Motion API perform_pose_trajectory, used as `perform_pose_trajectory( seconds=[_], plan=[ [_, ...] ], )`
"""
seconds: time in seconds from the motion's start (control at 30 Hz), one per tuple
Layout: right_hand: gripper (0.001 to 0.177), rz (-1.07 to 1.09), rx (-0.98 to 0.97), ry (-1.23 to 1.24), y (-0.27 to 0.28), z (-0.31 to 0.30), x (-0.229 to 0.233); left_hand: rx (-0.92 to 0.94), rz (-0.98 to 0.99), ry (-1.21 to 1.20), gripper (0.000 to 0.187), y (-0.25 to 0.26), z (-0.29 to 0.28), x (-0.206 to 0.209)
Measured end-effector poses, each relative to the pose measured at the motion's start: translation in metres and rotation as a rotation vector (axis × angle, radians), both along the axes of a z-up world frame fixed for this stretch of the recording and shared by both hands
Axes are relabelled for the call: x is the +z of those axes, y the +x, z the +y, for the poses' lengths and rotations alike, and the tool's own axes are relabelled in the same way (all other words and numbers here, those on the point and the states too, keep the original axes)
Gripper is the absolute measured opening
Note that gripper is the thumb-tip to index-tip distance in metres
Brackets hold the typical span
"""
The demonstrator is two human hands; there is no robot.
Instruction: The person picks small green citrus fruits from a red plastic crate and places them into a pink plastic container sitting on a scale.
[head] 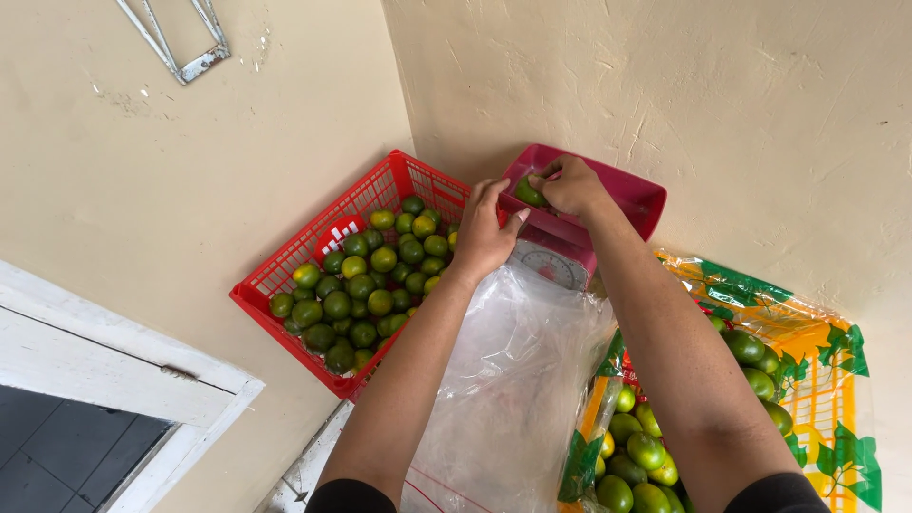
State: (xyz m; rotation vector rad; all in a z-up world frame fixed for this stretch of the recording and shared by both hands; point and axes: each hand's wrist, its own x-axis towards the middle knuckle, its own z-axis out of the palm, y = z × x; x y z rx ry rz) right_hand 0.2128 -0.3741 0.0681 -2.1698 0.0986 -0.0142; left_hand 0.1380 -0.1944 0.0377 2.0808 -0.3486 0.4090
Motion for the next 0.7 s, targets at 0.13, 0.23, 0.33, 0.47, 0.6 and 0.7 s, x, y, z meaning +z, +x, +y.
perform_pose_trajectory(
  seconds=[0.13, 0.23, 0.33, 0.47, 0.6, 0.7],
  plan=[
    [0.037, 0.026, 0.019, -0.015, 0.002, 0.004, -0.002, -0.004, -0.003, 0.004, 0.056, -0.003, -0.001, 0.000],
    [0.040, 0.076, 0.063, -0.146, -0.005, 0.008, 0.003, -0.023, 0.047, 0.019, 0.054, -0.011, -0.002, 0.008],
    [0.040, 0.084, 0.047, -0.185, 0.004, 0.007, -0.006, -0.014, 0.066, 0.062, 0.051, -0.010, -0.002, 0.006],
    [0.036, 0.063, 0.058, -0.243, 0.008, 0.005, -0.008, -0.011, 0.057, 0.086, 0.047, -0.016, -0.003, 0.008],
    [0.039, 0.028, 0.098, -0.237, 0.004, 0.001, -0.008, -0.008, 0.065, 0.119, 0.045, -0.027, -0.004, 0.015],
    [0.039, -0.004, 0.108, -0.275, -0.004, 0.004, 0.000, -0.007, 0.050, 0.101, 0.043, -0.029, -0.005, 0.017]
  ],
)
